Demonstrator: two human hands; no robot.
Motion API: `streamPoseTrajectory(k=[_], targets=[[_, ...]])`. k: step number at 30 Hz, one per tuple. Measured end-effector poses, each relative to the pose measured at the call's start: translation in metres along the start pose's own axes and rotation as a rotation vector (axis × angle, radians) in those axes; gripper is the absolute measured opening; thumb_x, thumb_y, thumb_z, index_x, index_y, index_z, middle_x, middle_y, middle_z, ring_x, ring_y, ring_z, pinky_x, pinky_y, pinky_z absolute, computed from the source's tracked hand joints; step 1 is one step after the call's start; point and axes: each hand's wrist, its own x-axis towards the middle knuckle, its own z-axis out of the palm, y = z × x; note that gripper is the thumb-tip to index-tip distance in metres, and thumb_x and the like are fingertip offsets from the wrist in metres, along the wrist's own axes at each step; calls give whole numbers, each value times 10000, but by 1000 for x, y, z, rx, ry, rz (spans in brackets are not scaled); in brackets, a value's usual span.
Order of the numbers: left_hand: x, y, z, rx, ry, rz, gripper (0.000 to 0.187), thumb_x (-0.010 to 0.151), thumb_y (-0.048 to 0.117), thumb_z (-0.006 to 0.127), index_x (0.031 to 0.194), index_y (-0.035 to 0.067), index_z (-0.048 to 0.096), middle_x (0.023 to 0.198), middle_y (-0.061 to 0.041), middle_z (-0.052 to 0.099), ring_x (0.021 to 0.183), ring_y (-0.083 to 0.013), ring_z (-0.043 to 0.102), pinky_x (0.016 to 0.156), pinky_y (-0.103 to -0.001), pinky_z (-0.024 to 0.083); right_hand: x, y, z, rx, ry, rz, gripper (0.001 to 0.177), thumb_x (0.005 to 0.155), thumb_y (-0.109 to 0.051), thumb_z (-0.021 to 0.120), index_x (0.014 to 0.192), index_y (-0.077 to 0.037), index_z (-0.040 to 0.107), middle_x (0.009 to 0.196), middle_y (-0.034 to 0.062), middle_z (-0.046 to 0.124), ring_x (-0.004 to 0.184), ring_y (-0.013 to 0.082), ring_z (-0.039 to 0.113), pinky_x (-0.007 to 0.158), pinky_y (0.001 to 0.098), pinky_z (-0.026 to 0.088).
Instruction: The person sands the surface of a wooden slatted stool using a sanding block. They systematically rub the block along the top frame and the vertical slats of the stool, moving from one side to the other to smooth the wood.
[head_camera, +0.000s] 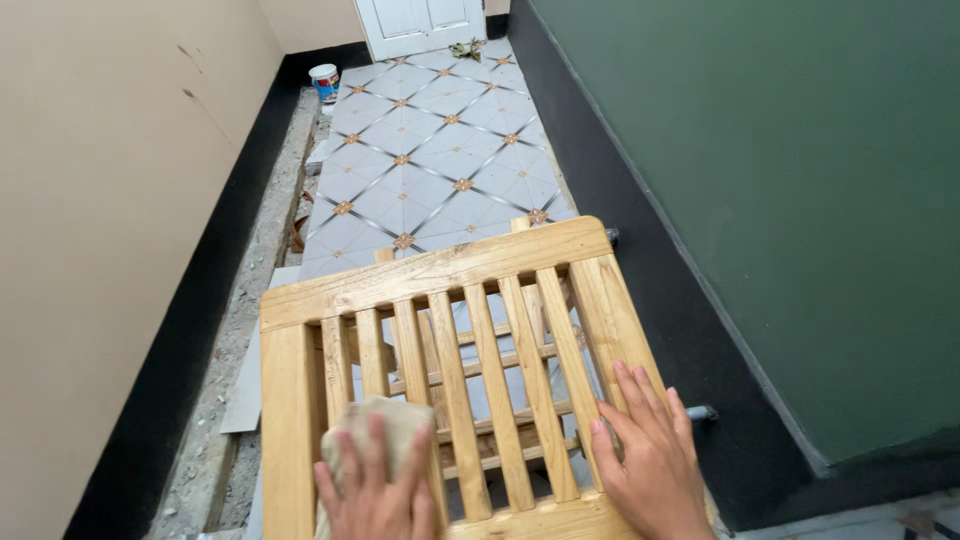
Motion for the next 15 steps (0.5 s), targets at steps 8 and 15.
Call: streamPoseTrajectory(k=[8, 15], targets=[[-63, 83, 56, -27, 105, 534, 514, 1111, 453, 499, 1596, 306, 416, 1679, -146, 356, 1487, -430, 370, 1219, -689, 262, 2, -3, -1, -15, 63, -64, 350, 883, -306, 588, 1083, -79, 764, 1526, 109, 504, 1460, 265, 398, 1197, 519, 224], [-22, -12, 29, -19, -198, -197, 622, 991, 463, 321, 1567, 227, 321, 1672, -160, 182, 1536, -406, 122, 1186, -694, -11, 3, -1, -1, -18, 51, -61, 342, 893, -294, 591, 1096, -77, 760, 1534, 112, 495, 1462, 270, 400, 1199, 520, 224]])
